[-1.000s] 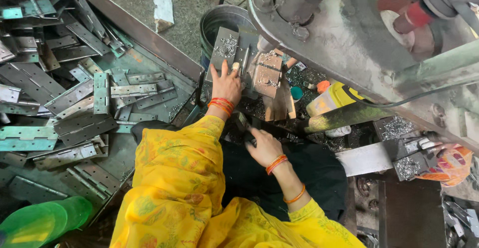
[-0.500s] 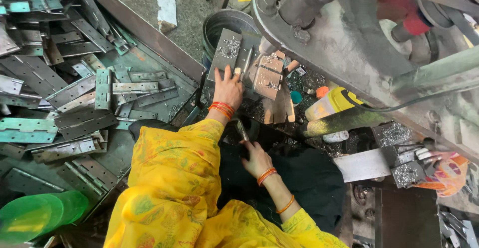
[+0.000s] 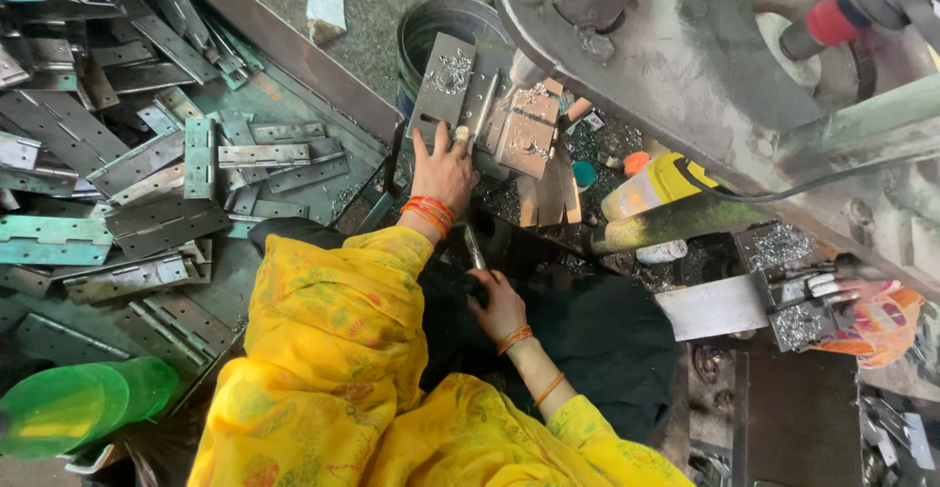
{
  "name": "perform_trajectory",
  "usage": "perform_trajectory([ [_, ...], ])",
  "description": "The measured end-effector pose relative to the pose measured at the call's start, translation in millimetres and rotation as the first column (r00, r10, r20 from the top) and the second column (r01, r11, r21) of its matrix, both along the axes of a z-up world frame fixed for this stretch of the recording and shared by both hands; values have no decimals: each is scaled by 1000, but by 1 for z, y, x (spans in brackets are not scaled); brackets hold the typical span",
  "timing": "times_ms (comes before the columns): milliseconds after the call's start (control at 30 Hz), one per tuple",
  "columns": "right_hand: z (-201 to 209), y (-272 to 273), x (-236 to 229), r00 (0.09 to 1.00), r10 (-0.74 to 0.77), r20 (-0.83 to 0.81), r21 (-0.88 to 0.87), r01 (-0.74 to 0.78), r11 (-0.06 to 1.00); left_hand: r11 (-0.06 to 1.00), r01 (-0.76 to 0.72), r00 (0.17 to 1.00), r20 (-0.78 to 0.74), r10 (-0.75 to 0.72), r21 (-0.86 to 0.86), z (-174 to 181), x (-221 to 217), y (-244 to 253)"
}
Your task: The person operates a manual punching machine to process metal hinge components. They pick up a hinge from a pile, place it under the press, pull the lever to punch a hole, and then move the processed piece aside. This cycle is repeated continuously throughout the clip.
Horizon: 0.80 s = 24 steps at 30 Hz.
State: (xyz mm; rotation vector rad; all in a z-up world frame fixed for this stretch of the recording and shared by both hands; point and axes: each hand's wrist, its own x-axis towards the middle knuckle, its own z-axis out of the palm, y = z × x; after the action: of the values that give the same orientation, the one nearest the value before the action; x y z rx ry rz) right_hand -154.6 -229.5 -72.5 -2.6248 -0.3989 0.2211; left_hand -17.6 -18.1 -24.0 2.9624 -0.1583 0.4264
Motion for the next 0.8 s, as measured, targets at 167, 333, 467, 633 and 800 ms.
perform_trajectory([
  [167,52,14,24,996,94,-6,-98,-94,991,1000,-8,999,-31,9,28,10,2,10],
  [333,103,22,53,988,124,-95,-264,-145,953,1000,24,988,-156,-24,-1,12,18,1],
  [467,94,25,55,990,109,-85,-291,-129,948,1000,15,985,-173,-15,3,13,37,4],
  [633,26,11,10,996,83,36,-113,-79,990,999,44,992,-122,-43,6,11,40,1],
  [800,-4,7,6,999,14,-33,-95,-17,995,1000,27,994,-108,-28,-10,13,24,4],
])
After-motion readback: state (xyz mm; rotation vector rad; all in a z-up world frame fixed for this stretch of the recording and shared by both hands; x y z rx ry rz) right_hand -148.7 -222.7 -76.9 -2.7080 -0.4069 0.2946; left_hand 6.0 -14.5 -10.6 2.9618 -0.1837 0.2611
